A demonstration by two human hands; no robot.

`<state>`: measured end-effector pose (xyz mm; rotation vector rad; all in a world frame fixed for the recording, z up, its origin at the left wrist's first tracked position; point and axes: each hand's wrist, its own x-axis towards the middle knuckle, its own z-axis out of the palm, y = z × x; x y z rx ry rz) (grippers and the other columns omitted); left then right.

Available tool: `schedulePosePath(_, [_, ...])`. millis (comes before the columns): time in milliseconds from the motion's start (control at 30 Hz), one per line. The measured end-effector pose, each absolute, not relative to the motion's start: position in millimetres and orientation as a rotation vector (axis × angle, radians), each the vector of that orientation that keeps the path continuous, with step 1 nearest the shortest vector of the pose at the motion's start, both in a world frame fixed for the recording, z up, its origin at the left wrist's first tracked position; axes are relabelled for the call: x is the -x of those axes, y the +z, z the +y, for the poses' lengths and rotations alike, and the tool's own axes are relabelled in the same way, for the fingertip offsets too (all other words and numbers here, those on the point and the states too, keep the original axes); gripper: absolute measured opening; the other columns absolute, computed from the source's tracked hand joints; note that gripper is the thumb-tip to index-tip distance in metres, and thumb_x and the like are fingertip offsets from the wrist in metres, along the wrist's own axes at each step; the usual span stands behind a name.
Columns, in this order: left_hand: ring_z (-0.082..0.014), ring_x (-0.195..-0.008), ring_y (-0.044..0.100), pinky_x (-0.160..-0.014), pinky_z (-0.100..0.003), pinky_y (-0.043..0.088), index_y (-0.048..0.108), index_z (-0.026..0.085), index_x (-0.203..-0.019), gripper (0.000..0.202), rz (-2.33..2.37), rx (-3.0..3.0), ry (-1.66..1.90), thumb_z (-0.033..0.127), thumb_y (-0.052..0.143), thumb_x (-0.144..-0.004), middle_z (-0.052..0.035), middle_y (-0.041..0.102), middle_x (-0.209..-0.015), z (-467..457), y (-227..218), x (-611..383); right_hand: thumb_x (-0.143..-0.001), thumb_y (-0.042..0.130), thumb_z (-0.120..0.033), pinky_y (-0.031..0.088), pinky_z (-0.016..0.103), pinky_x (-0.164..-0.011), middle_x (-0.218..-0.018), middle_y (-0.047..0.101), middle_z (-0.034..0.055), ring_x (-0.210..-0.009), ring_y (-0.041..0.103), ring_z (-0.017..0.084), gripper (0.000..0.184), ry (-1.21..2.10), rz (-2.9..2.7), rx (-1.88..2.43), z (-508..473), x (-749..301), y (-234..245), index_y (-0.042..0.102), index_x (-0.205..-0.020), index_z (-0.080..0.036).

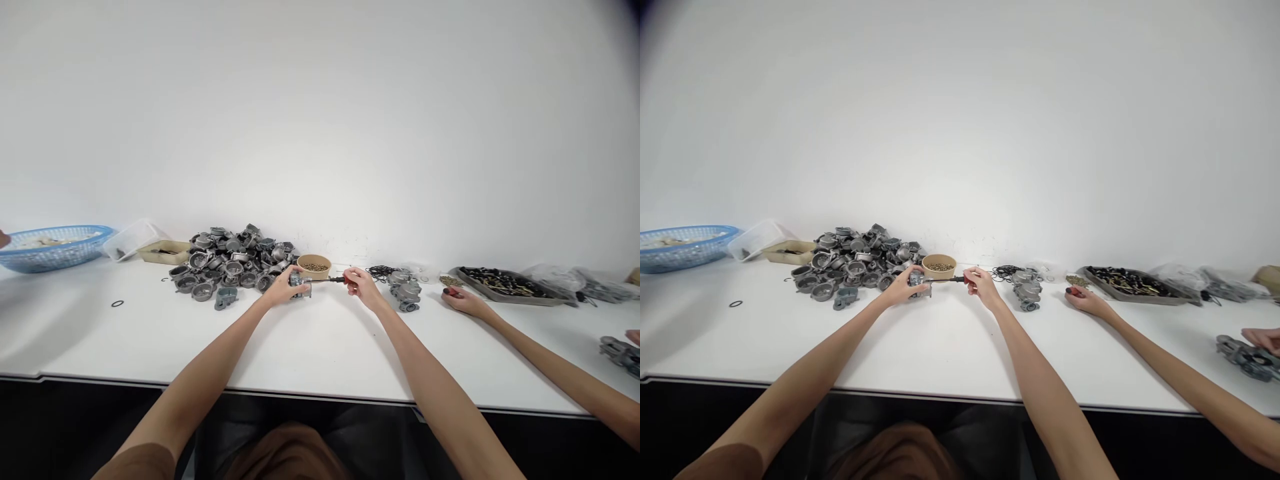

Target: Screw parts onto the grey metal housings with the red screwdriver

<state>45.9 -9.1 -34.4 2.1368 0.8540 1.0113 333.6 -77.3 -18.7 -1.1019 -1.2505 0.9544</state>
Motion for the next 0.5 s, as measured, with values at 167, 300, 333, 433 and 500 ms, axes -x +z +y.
schedulePosePath(167, [-0.0262,-0.1,0.062,-0.085,-0.036,0.05,0.059,0.027,-0.122,0.06,1.005,-1.998,0.811,0.064,0.071,-0.076,-0.006,0.064,-0.116,-6,-46,-48,-0.069,0.082,-0.05,0.045,0.028,-0.056,-0.065,0.056,-0.0013,-0.056,0.052,0.012,0.038,0.721,-1.395,1.074,-73,-335,-21,0.063,-0.081,-0.019])
schedulePosePath(300, [-0.0243,-0.091,0.062,-0.079,-0.034,0.051,0.057,0.024,-0.124,0.063,1.02,-1.928,0.83,0.067,0.064,-0.08,-0.0063,0.065,-0.107,-3,-53,-47,-0.068,0.082,-0.051,0.049,0.028,-0.056,-0.067,0.057,0.0002,-0.058,0.05,0.012,0.038,0.791,-1.278,1.122,-70,-325,-24,0.062,-0.076,-0.019])
schedulePosePath(333, [-0.0247,-0.093,0.062,-0.08,-0.034,0.051,0.057,0.023,-0.125,0.063,1.008,-1.927,0.843,0.067,0.064,-0.081,-0.0072,0.065,-0.109,-3,-54,-46,-0.067,0.083,-0.048,0.049,0.028,-0.055,-0.068,0.057,0.0009,-0.059,0.049,0.012,0.037,0.817,-1.235,1.128,-71,-323,-23,0.061,-0.074,-0.019])
schedulePosePath(433, [-0.0265,-0.105,0.061,-0.09,-0.037,0.049,0.055,0.025,-0.125,0.06,0.976,-2.009,0.881,0.063,0.067,-0.081,-0.0084,0.062,-0.122,-3,-54,-44,-0.065,0.084,-0.035,0.047,0.025,-0.051,-0.069,0.058,0.0021,-0.059,0.047,0.011,0.032,0.939,-1.069,1.184,-72,-317,-19,0.058,-0.07,-0.019])
schedulePosePath(500, [-0.0273,-0.113,0.058,-0.098,-0.039,0.046,0.054,0.027,-0.125,0.057,0.942,-2.098,0.908,0.061,0.068,-0.081,-0.0071,0.059,-0.129,-6,-53,-43,-0.066,0.083,-0.028,0.041,0.023,-0.046,-0.066,0.056,0.0031,-0.056,0.044,0.01,0.03,1.015,-0.988,1.233,-72,-317,-20,0.055,-0.066,-0.019])
